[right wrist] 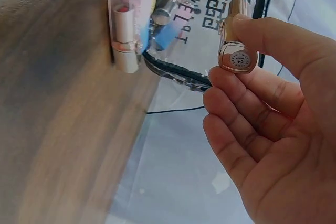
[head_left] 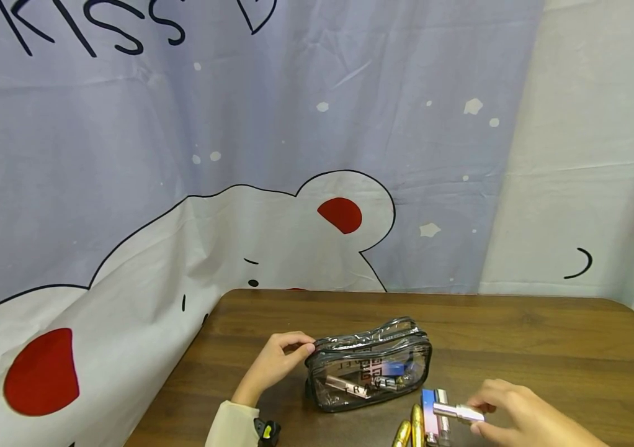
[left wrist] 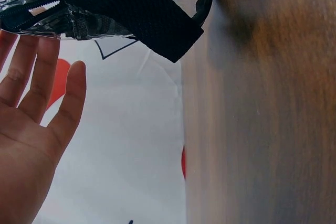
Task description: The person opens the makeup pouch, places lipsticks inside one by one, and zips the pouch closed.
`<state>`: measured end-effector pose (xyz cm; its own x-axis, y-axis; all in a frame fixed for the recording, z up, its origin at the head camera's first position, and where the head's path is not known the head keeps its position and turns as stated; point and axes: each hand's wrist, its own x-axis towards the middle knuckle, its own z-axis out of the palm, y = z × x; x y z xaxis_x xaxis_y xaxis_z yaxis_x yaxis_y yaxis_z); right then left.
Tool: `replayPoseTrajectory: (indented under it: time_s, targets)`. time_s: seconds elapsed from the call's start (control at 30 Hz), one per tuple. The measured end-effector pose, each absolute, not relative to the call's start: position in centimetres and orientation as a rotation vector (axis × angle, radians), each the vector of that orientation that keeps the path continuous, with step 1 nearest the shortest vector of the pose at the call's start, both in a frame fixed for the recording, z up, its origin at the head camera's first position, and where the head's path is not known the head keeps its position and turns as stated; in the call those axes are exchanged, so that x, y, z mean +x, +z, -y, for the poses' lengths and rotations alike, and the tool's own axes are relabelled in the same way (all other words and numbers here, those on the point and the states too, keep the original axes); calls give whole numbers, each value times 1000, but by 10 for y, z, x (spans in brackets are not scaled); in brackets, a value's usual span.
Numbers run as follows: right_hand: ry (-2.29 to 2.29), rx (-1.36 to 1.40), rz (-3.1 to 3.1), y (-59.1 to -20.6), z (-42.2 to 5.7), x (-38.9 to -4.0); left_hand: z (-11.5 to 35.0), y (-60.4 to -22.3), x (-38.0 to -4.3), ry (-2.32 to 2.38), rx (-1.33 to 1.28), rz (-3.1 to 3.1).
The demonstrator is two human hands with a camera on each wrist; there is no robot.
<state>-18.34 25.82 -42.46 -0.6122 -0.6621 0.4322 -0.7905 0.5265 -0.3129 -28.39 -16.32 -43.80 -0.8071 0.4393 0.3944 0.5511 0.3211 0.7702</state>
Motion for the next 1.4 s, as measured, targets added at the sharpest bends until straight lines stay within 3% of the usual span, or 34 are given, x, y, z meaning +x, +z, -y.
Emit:
replayPoseTrajectory:
  time_s: [1.4]
  targets:
    - [617,1152,2345,-358,-207,-221,163,-435,-282,-1509,-952,2446]
